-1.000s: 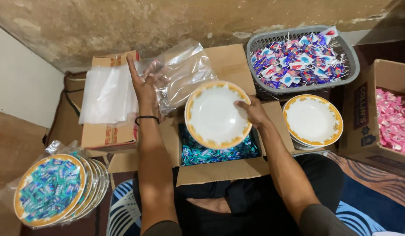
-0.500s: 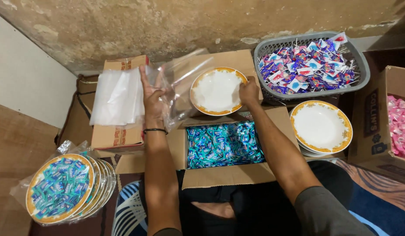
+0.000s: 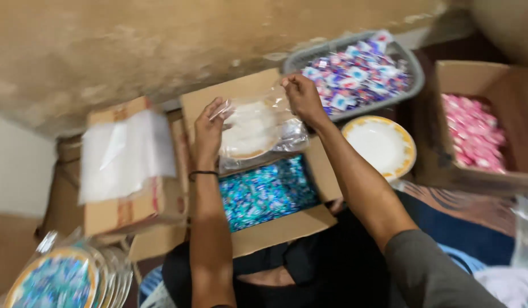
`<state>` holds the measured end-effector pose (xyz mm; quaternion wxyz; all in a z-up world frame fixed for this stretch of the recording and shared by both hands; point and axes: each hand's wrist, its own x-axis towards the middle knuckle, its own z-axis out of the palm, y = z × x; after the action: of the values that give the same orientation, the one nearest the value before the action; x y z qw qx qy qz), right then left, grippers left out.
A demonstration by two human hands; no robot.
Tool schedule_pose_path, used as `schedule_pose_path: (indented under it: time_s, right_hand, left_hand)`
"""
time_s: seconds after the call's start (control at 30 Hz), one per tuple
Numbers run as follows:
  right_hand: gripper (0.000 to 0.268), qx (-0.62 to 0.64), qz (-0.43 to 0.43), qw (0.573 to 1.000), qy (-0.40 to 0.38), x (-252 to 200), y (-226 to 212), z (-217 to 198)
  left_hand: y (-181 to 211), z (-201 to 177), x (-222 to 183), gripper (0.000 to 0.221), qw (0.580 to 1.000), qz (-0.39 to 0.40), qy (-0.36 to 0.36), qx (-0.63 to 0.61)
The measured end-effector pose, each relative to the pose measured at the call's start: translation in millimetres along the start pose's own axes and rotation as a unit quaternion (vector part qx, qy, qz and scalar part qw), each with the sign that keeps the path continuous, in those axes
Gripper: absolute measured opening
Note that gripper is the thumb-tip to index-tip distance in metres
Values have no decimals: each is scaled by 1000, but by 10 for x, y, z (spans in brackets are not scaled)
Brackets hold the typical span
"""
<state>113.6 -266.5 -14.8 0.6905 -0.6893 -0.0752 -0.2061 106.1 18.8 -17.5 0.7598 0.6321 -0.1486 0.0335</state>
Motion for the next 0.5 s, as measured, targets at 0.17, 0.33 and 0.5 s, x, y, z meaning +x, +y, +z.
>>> schedule_pose_path:
  time_s: [0.17, 0.33, 0.5]
  right_hand:
    - [13, -62, -43, 997, -20, -247, -517, -1079]
    - [48, -98, -14, 994, -48, -449, -801, -2163]
    - [21, -423, 111, 894, -97, -872, -941, -2838]
  left_hand:
    - [-590, 764, 442, 33, 917, -90, -77, 380]
    - [-241, 1837, 403, 19, 871, 85, -87, 476]
    - [-141, 2546, 191, 15, 969, -89, -220, -71]
